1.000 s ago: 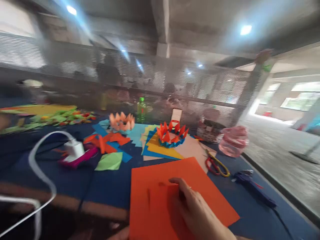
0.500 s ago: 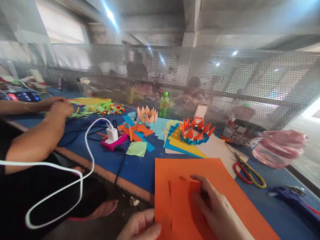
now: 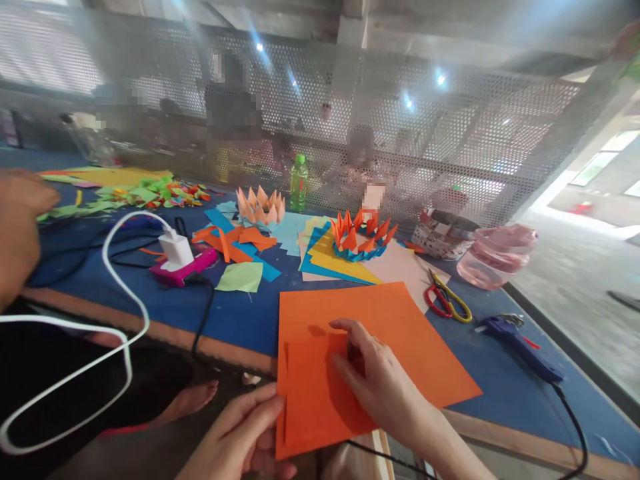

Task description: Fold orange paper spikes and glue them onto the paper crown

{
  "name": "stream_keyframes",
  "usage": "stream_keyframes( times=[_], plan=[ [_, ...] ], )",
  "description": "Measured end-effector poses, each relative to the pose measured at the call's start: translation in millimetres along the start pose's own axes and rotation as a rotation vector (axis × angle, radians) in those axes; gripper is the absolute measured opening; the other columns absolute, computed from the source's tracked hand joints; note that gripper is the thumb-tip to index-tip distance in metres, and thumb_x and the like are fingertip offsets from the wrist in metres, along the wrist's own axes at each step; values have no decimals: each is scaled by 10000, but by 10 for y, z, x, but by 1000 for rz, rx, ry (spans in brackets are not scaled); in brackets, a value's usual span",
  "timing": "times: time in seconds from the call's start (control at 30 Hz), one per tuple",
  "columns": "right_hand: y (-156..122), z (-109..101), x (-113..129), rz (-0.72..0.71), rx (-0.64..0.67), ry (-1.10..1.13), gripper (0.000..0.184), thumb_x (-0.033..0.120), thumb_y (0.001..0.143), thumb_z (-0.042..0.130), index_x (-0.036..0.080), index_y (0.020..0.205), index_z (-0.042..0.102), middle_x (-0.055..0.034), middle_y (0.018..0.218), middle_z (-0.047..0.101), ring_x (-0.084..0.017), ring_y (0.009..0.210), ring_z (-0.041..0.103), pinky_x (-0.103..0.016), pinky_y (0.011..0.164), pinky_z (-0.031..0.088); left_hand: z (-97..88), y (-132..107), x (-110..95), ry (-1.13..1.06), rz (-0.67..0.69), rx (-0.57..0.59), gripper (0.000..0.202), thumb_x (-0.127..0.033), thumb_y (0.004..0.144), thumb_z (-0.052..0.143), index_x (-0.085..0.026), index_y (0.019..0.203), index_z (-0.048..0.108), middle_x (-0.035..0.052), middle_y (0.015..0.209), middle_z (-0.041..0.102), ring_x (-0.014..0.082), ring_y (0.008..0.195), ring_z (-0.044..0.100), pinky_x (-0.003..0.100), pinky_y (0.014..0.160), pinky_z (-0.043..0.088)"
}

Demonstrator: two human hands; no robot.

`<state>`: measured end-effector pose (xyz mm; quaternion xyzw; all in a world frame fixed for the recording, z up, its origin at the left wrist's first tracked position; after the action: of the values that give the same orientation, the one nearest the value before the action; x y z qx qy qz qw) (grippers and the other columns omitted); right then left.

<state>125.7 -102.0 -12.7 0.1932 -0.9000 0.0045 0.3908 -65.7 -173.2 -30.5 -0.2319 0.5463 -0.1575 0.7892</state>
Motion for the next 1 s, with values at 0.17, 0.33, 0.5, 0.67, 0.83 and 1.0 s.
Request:
stream_keyframes(
  times=[0.17,0.33,0.5,0.67,0.83,1.0],
  plan=[
    [-2,71,47,-42,3,-20,370,194,891,507,269,1251,465,16,788,588,-181,768,560,-303,743,424,-19,4,32,17,-20,25,413,-490,774,679,-152,1011,700,95,899,748,268,769,692,349,563,585],
    [-12,66,71,-67,12,-30,385,170,872,537,247,1244,476,12,804,599,-173,772,563,-309,763,429,40,8,-14,124,-36,122,345,-382,732,755,-194,1019,717,71,1023,735,229,804,682,292,588,578],
    [-14,49,58,-71,-10,-46,388,192,863,567,231,1240,482,6,814,600,-171,781,565,-302,749,435,14,81,3,133,-71,253,305,-357,814,681,-207,1079,702,76,1037,734,238,863,689,296,642,585],
    [-11,46,43,-83,-22,-52,373,193,873,558,212,1238,487,-6,829,596,-169,787,559,-302,751,436,4,117,23,162,-61,228,292,-341,834,660,-194,1084,697,79,1024,738,225,825,698,298,642,591],
    [1,43,29,-76,-23,-48,384,158,858,559,198,1234,493,-4,809,591,-164,770,551,-301,751,433,30,121,11,179,-52,228,265,-337,841,647,-188,1050,709,70,1030,735,205,813,693,283,638,592],
    [-3,46,19,-81,-34,-53,384,170,857,562,202,1233,494,-7,815,598,-164,772,552,-300,753,433,15,142,13,190,-38,225,258,-328,821,664,-190,1032,719,67,1055,729,216,839,685,287,634,593]
  ],
)
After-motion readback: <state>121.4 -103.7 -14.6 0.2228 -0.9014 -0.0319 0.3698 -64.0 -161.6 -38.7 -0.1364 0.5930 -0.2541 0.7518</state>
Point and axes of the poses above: each hand's wrist, its own y-axis towards the middle knuckle, its own z-axis out of the palm, x = y × z, the point moved 2 cm from there along y, towards the middle knuckle
